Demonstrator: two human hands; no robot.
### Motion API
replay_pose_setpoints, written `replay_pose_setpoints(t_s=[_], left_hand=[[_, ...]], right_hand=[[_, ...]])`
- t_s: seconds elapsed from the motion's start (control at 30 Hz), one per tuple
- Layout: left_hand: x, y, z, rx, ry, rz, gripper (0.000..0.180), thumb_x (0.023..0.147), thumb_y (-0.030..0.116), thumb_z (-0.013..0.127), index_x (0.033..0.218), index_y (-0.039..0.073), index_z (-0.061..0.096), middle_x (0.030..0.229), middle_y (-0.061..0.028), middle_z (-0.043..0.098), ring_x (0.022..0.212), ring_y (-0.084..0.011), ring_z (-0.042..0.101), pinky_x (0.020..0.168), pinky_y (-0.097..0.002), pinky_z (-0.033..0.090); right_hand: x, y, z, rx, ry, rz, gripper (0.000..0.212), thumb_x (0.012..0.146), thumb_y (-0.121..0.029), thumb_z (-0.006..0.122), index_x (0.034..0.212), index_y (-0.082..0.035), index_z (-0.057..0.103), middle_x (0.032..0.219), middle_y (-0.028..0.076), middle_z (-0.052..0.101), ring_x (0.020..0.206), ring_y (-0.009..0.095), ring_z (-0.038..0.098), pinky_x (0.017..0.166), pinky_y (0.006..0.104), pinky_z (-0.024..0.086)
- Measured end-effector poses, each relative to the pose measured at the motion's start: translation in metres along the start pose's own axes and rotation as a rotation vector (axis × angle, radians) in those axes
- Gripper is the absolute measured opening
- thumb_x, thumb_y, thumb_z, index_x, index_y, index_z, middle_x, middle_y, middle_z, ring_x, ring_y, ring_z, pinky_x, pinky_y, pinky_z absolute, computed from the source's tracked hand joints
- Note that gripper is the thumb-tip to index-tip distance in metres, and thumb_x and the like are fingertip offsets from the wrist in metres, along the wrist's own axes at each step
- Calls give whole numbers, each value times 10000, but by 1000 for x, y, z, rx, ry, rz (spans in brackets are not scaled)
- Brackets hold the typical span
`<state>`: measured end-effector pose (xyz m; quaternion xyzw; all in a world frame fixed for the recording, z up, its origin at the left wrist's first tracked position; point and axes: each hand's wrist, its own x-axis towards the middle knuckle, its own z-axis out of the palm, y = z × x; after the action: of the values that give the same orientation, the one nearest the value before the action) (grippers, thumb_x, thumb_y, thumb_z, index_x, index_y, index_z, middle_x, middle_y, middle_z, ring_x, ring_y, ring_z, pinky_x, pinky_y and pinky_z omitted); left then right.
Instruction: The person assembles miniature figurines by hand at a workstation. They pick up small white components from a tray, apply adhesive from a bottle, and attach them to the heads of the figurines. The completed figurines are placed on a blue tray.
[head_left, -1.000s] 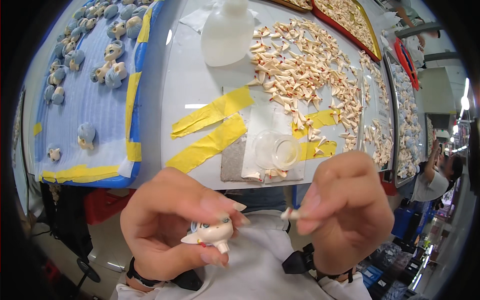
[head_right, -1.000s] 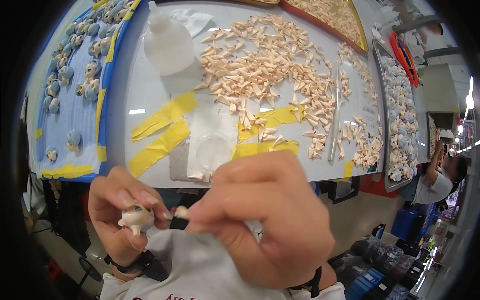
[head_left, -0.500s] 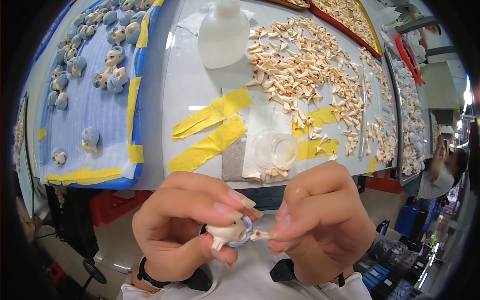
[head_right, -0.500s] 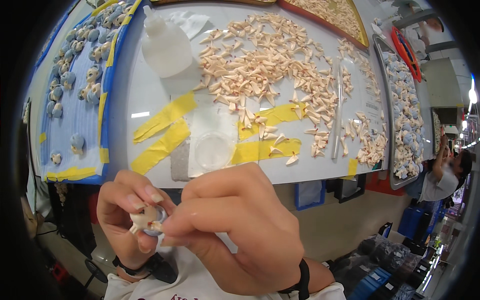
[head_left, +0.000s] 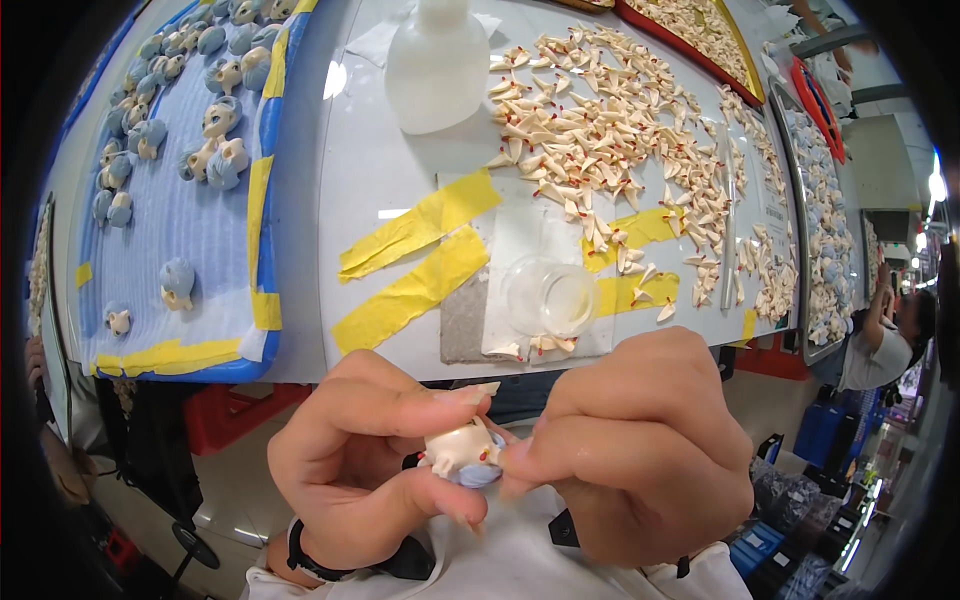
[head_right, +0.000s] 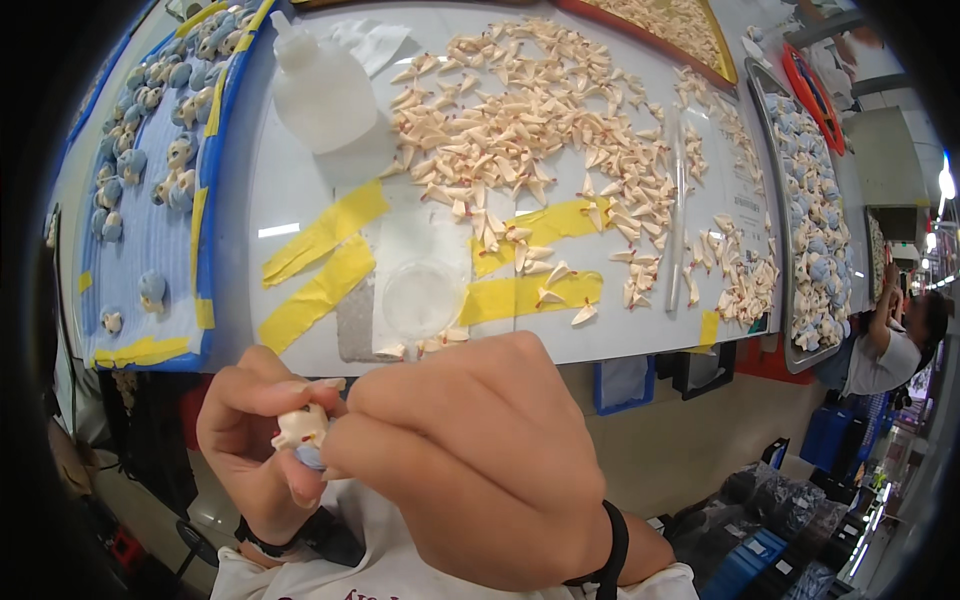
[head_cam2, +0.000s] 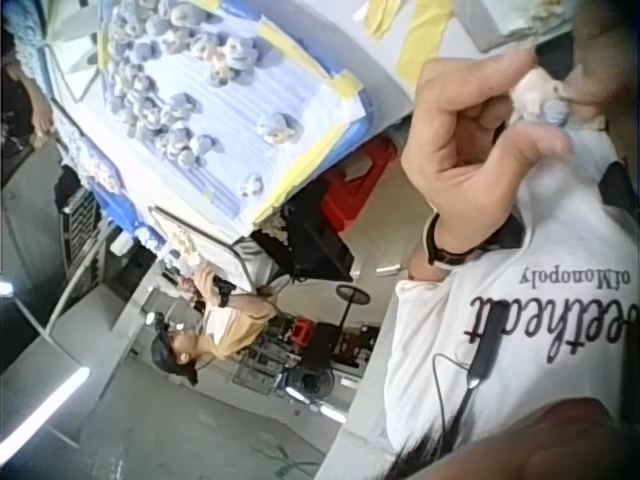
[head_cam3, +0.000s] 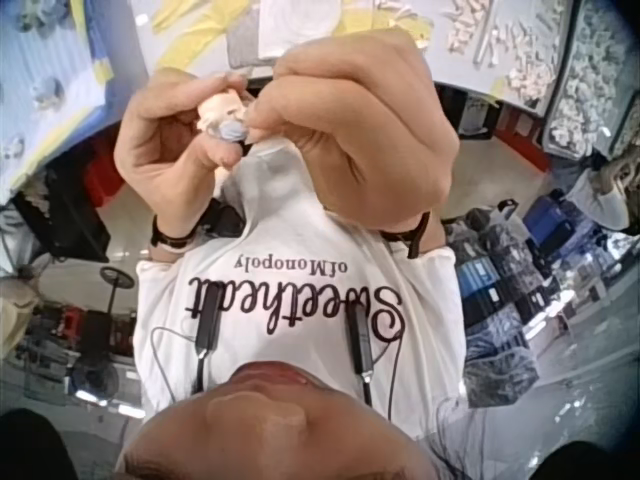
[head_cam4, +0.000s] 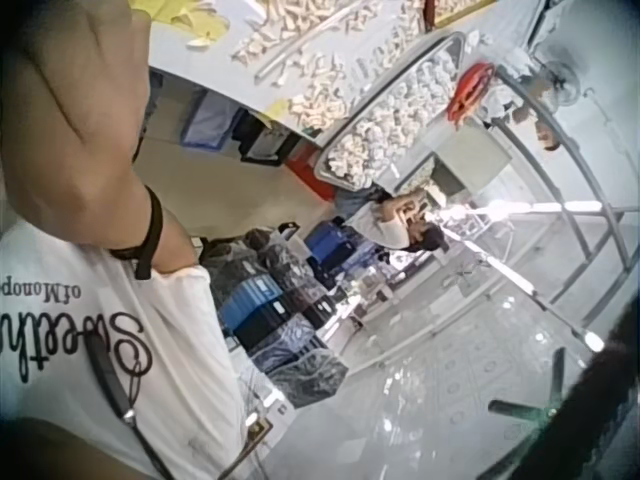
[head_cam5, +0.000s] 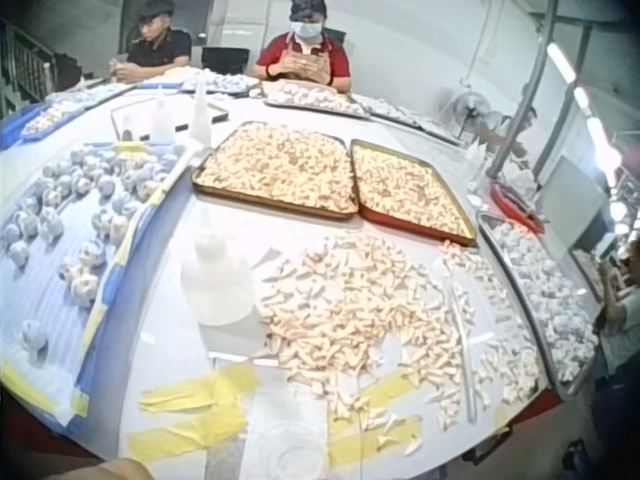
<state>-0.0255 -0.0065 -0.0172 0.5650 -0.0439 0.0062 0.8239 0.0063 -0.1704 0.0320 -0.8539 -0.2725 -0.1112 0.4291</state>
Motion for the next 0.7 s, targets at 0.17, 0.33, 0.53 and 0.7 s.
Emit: replay_pose_setpoints(t_s=[0.17,0.33,0.53,0.7], left_hand=[[15,-3,3,323,-86,416,352,688,121,731,960,-32,567,876,-156,591,706,-196,578,602,-253,458],[16,20,19,893,-254,620,369,731,251,680,970,32,503,875,-154,546,753,-262,521,627,-343,434],[22,42,-15,1270,-133,558,348,826,174,559,1131,35,464,1142,-191,485,1071,-330,462,920,-424,352],[41,84,-82,1659,34,243,348,892,188,429,1209,44,448,1307,-127,395,1247,-267,322,1040,-379,204]], right_hand=[[-1,13,-14,346,-103,136,216,664,-97,737,828,-47,606,776,83,591,707,186,548,629,286,418],[-10,5,-11,867,-190,383,467,730,-167,668,1082,-28,394,922,142,501,781,314,542,675,340,447],[-3,40,-103,-14,-24,349,184,760,-16,542,940,1,579,889,102,592,825,171,564,737,272,434],[-35,130,-222,-852,2,485,141,766,-65,517,892,-37,573,924,95,561,788,251,563,690,309,438]])
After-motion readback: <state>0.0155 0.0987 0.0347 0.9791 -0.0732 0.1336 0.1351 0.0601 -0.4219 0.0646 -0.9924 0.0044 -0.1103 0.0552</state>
